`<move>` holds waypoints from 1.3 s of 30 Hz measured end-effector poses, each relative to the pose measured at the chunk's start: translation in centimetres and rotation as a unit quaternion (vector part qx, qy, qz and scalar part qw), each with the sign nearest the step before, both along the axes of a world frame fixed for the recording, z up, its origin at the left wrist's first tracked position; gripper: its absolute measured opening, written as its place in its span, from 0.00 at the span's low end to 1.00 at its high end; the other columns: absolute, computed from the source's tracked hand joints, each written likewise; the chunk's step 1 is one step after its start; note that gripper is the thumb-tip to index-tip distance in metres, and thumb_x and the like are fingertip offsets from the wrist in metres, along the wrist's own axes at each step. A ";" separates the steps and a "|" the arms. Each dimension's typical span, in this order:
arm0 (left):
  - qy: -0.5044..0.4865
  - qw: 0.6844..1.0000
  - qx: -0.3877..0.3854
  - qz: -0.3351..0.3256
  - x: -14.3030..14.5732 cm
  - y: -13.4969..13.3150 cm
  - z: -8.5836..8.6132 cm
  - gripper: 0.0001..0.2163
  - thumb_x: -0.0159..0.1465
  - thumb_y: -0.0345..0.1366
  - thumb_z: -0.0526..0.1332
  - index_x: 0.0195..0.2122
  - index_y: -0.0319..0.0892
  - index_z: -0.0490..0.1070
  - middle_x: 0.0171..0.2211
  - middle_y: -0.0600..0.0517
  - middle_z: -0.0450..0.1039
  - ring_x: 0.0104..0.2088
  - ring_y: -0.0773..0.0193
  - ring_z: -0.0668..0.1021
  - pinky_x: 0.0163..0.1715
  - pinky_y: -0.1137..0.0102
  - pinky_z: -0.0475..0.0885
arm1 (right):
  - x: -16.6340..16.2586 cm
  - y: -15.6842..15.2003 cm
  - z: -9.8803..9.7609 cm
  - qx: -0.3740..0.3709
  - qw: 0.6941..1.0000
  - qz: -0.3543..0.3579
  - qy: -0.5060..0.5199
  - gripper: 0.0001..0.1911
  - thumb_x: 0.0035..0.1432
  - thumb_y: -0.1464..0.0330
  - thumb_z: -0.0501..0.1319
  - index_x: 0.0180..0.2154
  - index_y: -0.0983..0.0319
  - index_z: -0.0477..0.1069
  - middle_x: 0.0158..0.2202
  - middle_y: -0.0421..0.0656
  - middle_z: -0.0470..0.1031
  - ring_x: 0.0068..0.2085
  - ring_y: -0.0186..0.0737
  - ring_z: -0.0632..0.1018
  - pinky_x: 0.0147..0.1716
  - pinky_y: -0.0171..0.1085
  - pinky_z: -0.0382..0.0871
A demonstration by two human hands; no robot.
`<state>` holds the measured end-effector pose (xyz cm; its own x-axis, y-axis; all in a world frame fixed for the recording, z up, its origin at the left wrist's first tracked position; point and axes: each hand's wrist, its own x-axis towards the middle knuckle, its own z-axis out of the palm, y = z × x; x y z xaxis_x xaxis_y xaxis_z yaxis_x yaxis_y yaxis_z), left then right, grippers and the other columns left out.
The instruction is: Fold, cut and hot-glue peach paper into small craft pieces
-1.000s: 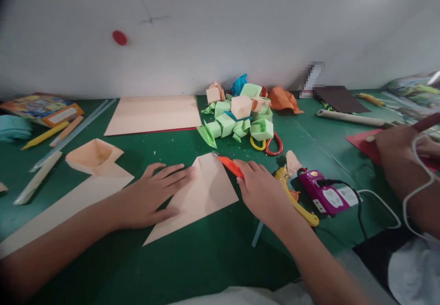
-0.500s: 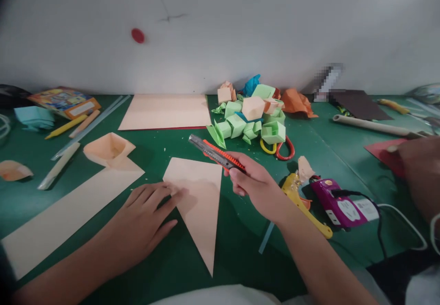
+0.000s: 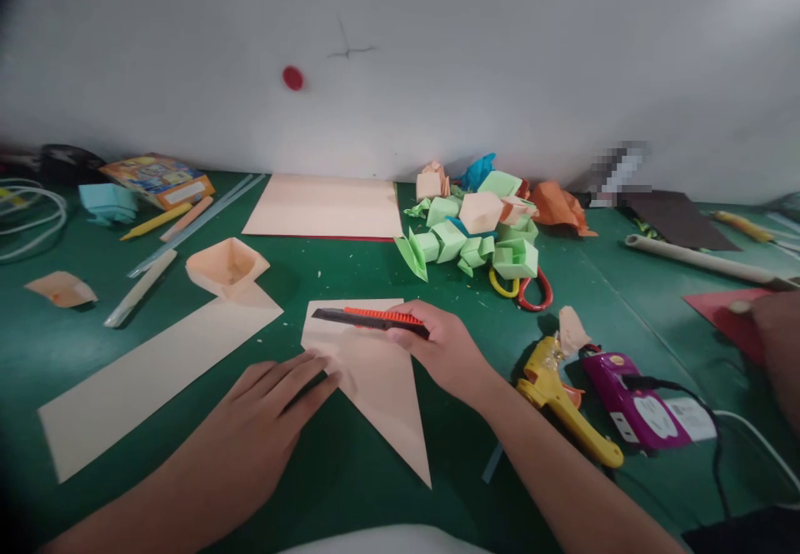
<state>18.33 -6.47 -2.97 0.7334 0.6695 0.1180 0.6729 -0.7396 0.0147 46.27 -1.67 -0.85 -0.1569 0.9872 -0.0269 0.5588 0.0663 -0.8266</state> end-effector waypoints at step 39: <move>0.063 0.997 -0.034 -0.005 0.0 0.3 2.1 0.24 0.68 0.33 0.55 0.66 0.49 0.65 0.67 0.49 0.65 0.65 0.48 0.67 0.50 0.57 0.63 | -0.4 0.2 -0.5 0.031 0.993 0.101 -0.055 0.10 0.64 0.60 0.63 0.45 0.55 0.77 0.47 0.42 0.82 0.47 0.46 0.81 0.45 0.39 0.74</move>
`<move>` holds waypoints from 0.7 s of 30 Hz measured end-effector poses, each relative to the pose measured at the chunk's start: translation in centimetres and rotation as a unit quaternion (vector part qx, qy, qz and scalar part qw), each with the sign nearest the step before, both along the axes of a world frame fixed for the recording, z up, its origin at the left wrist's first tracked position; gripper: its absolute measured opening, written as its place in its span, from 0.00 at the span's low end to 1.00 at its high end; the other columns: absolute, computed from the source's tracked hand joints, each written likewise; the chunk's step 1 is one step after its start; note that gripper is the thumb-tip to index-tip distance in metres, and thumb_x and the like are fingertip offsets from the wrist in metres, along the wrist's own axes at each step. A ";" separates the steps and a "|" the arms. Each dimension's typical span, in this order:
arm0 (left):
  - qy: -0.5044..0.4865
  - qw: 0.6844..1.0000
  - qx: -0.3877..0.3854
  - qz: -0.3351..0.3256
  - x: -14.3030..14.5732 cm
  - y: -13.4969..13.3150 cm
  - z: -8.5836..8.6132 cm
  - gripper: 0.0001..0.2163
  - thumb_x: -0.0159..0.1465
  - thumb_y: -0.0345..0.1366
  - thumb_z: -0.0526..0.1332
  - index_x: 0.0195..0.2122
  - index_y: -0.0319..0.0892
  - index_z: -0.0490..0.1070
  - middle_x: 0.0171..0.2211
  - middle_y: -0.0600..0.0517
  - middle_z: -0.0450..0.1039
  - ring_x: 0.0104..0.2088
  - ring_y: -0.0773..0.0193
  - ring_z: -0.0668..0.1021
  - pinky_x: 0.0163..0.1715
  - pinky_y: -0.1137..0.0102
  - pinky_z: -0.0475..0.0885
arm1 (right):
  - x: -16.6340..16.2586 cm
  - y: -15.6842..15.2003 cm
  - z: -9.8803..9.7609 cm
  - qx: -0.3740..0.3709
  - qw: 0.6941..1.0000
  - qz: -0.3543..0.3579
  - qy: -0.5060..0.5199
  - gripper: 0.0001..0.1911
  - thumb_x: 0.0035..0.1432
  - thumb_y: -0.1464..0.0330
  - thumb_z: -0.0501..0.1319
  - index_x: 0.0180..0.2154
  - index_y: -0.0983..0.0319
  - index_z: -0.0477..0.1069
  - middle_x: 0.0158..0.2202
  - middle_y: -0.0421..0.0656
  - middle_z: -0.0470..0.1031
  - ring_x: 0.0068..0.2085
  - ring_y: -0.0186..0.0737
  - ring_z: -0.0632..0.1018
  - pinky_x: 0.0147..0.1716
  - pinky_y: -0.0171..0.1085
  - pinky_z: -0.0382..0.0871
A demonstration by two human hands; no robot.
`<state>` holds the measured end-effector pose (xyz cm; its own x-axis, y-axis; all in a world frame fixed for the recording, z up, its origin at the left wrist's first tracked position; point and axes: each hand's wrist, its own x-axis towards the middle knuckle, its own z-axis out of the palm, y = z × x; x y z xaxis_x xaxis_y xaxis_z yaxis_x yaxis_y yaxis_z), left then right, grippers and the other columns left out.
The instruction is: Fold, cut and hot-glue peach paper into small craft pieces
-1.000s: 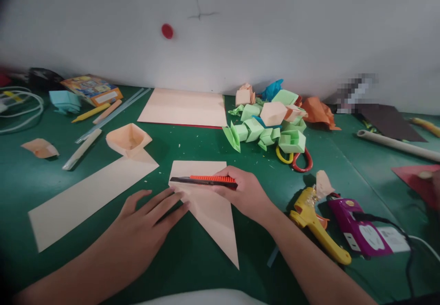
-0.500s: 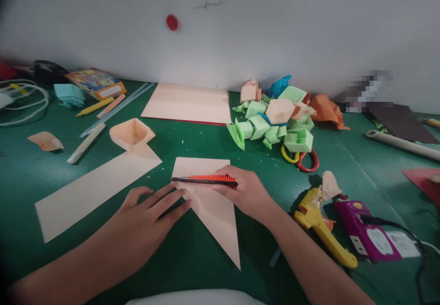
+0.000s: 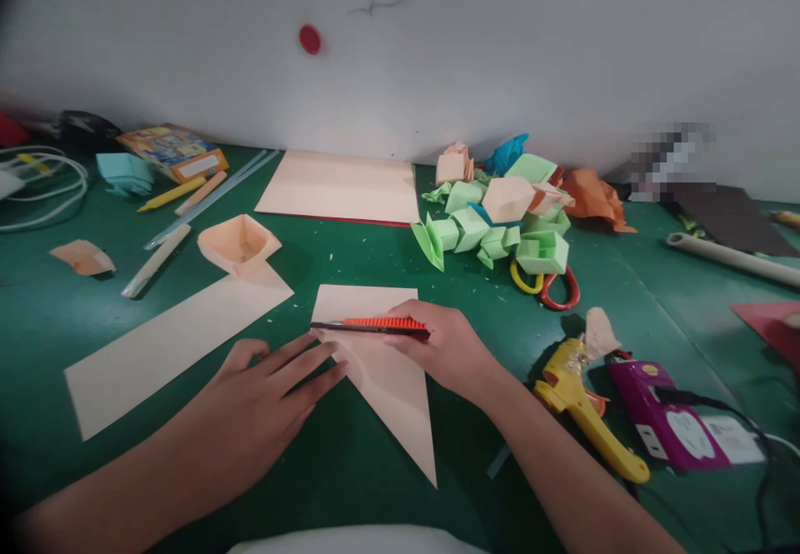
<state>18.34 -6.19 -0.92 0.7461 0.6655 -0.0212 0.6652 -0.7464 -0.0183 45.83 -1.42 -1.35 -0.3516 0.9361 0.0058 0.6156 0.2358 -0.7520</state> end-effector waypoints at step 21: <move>-0.013 1.000 0.007 0.005 -0.1 0.1 0.0 0.22 0.70 0.33 0.53 0.65 0.51 0.66 0.67 0.52 0.66 0.66 0.51 0.66 0.48 0.58 0.63 | 0.3 0.0 0.1 0.000 1.000 0.004 -0.005 0.10 0.63 0.61 0.63 0.45 0.56 0.77 0.45 0.42 0.82 0.45 0.45 0.81 0.42 0.38 0.73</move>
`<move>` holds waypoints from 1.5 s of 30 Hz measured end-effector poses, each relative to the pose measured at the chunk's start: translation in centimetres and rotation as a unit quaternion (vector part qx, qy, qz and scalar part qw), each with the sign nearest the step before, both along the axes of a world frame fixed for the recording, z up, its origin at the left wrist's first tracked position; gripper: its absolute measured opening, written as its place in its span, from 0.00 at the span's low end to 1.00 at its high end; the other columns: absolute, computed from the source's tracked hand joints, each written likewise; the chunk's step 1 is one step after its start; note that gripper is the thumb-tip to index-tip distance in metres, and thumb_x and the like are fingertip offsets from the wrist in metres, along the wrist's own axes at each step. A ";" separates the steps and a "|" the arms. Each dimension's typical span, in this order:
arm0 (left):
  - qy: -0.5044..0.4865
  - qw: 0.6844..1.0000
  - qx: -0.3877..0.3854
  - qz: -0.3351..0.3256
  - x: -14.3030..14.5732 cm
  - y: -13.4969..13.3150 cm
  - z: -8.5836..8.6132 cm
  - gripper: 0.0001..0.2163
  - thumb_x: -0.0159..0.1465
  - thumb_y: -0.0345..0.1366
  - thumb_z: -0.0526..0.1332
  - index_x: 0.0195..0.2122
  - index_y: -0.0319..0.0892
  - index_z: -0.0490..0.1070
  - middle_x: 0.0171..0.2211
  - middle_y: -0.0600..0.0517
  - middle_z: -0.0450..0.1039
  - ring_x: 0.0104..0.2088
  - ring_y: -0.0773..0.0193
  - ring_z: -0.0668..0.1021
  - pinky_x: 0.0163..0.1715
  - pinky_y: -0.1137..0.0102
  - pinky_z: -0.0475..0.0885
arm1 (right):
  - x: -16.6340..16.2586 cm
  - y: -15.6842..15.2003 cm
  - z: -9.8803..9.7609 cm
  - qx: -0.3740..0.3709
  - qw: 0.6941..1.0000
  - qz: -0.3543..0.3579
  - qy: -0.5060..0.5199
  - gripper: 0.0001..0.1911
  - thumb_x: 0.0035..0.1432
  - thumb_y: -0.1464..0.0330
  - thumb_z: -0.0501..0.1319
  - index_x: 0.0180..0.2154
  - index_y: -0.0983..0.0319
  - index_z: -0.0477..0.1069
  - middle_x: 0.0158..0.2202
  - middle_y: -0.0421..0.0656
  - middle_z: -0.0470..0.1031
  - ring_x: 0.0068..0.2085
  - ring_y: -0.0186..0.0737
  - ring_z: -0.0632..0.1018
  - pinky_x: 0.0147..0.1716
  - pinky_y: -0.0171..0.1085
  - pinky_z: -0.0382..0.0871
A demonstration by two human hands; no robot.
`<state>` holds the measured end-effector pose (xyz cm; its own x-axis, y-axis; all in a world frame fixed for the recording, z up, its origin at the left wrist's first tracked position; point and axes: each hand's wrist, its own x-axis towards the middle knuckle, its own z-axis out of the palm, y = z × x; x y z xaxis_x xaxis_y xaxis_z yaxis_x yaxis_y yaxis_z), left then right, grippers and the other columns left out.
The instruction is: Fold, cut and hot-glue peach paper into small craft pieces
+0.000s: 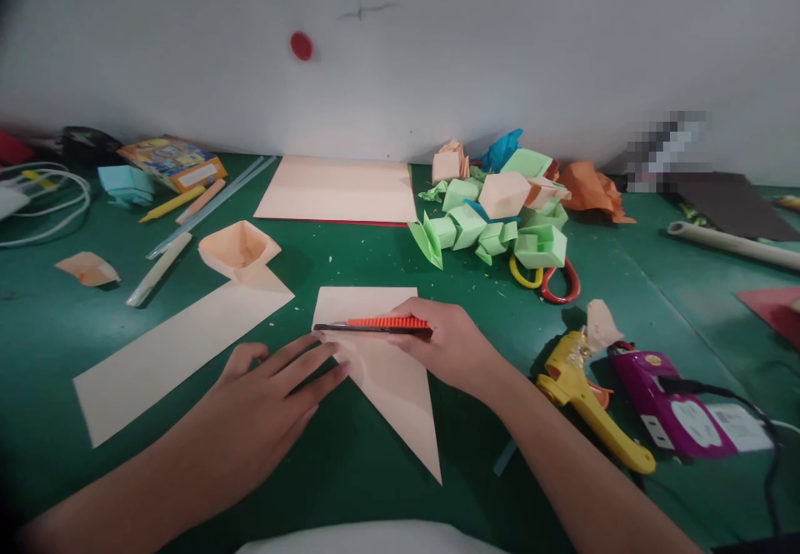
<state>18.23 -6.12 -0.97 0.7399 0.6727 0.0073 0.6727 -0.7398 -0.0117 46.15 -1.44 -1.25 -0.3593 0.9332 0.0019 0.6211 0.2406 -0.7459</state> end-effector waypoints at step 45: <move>-0.002 1.000 0.001 -0.001 -0.1 0.0 -0.3 0.23 0.70 0.30 0.51 0.65 0.52 0.66 0.66 0.52 0.66 0.66 0.51 0.66 0.50 0.58 0.65 | 0.9 0.2 0.3 0.011 0.999 -0.015 -0.029 0.09 0.63 0.64 0.64 0.45 0.55 0.77 0.44 0.39 0.82 0.42 0.43 0.80 0.40 0.37 0.71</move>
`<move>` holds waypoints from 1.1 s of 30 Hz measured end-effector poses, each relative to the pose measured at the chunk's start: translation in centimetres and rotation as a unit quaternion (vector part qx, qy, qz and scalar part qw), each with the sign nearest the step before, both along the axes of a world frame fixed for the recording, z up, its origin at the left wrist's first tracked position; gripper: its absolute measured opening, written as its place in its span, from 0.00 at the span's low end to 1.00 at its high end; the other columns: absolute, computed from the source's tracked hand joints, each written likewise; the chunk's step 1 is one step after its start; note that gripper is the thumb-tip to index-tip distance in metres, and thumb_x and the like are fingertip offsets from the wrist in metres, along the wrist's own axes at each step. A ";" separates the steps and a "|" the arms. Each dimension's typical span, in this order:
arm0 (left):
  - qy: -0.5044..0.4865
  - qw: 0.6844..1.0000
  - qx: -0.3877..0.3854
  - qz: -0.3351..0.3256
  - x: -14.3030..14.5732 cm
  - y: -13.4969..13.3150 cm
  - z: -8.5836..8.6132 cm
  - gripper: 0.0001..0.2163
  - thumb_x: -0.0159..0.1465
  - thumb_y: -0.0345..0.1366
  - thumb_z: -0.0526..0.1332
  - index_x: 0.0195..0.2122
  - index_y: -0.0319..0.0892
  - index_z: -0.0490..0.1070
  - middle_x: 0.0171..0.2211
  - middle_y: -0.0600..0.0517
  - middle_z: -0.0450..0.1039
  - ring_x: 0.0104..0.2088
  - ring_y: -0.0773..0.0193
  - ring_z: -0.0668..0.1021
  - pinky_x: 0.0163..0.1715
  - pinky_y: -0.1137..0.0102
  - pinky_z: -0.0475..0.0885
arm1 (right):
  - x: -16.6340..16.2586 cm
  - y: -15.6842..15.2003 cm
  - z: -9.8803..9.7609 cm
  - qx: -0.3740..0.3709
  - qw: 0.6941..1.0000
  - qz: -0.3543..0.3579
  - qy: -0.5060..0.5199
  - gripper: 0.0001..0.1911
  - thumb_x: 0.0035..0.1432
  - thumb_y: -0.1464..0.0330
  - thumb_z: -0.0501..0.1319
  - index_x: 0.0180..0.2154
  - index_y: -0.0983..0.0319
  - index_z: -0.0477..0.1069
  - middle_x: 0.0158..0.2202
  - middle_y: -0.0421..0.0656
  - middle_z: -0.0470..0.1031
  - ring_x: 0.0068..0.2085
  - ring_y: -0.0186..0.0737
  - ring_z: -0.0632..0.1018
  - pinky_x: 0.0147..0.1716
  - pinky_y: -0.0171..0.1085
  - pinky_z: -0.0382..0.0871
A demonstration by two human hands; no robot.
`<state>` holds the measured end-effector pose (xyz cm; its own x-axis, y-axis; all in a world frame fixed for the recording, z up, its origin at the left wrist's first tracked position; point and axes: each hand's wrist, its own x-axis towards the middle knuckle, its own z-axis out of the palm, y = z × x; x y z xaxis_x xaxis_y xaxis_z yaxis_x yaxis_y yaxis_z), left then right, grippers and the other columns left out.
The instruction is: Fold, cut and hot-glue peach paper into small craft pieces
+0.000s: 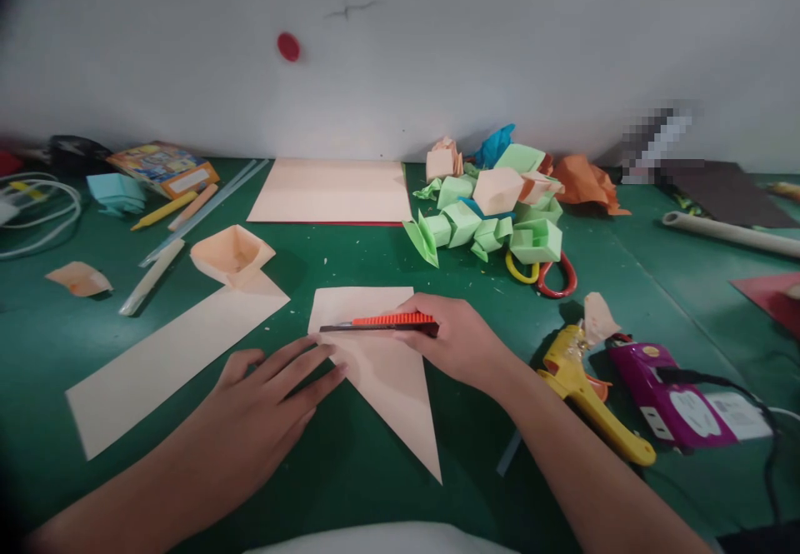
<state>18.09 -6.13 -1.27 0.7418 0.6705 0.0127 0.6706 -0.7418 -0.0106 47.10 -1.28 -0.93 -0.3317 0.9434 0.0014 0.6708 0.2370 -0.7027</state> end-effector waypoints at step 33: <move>-0.003 1.000 -0.010 0.017 0.1 0.0 0.2 0.24 0.70 0.29 0.48 0.64 0.55 0.67 0.66 0.54 0.67 0.65 0.52 0.67 0.49 0.57 0.66 | 1.1 0.0 0.0 0.012 1.000 -0.002 -0.029 0.10 0.65 0.60 0.63 0.46 0.53 0.77 0.44 0.39 0.82 0.42 0.45 0.81 0.39 0.39 0.71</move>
